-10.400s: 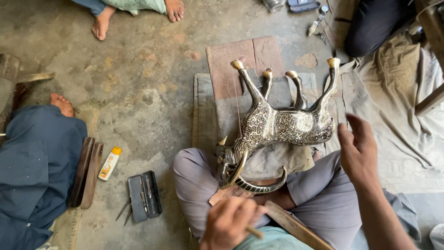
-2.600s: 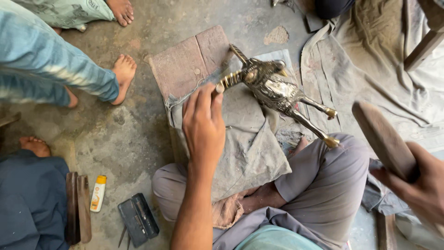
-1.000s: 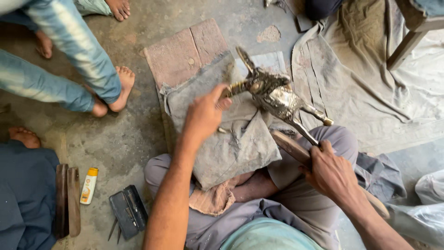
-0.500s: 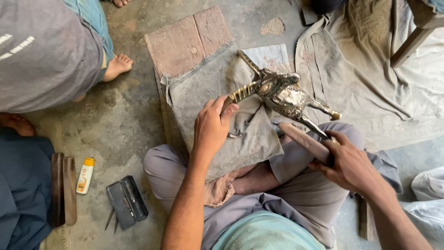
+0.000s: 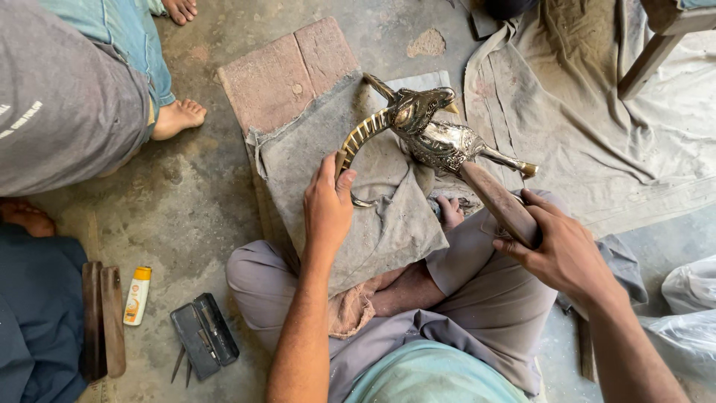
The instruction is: The person uses a wooden mallet and a small metal punch to emboss decorative patterns onto a silver-colored metal animal sculpture. They repeatedly reposition the sculpture to access different areas, including the legs, body, and curved horn, while striking the punch to create detailed surface textures.
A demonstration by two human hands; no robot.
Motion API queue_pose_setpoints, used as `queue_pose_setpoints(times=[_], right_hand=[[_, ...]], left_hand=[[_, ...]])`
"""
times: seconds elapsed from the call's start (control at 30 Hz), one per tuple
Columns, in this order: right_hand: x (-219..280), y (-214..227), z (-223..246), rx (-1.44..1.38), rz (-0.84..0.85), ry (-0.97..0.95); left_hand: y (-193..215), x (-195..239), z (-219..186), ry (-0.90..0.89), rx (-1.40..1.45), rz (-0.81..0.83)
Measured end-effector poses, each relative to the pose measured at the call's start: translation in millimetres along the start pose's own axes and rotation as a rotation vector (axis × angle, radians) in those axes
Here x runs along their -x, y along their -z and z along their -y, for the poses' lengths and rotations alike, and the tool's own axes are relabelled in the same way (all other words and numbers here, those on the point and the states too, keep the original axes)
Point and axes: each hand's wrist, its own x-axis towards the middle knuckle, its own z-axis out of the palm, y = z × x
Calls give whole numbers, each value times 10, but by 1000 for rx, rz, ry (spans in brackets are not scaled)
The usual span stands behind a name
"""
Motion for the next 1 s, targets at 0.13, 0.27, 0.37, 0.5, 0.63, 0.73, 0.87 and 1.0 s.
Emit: queue_pose_setpoints(times=[0.13, 0.27, 0.37, 0.5, 0.63, 0.73, 0.87, 1.0], right_hand=[[54, -43, 8, -42, -30, -12], [72, -32, 33, -51, 87, -261], [162, -50, 19, -89, 83, -266], [308, -132, 1, -104, 112, -400], [386, -257, -65, -182, 69, -483], [350, -348, -142, -187, -13, -520], [361, -345, -259, -322, -56, -483], [412, -222, -281, -352, -129, -457]], left_hand=[[-90, 122, 39, 8, 21, -49], [-120, 293, 42, -70, 27, -106], [-133, 432, 50, -53, 26, -94], [-48, 596, 2, -22, 11, -37], [105, 1052, -97, 26, -36, 20], [136, 1247, -109, 79, 10, 100], [162, 1229, -80, 21, 60, 39], [347, 1021, -168, 86, 93, 91]])
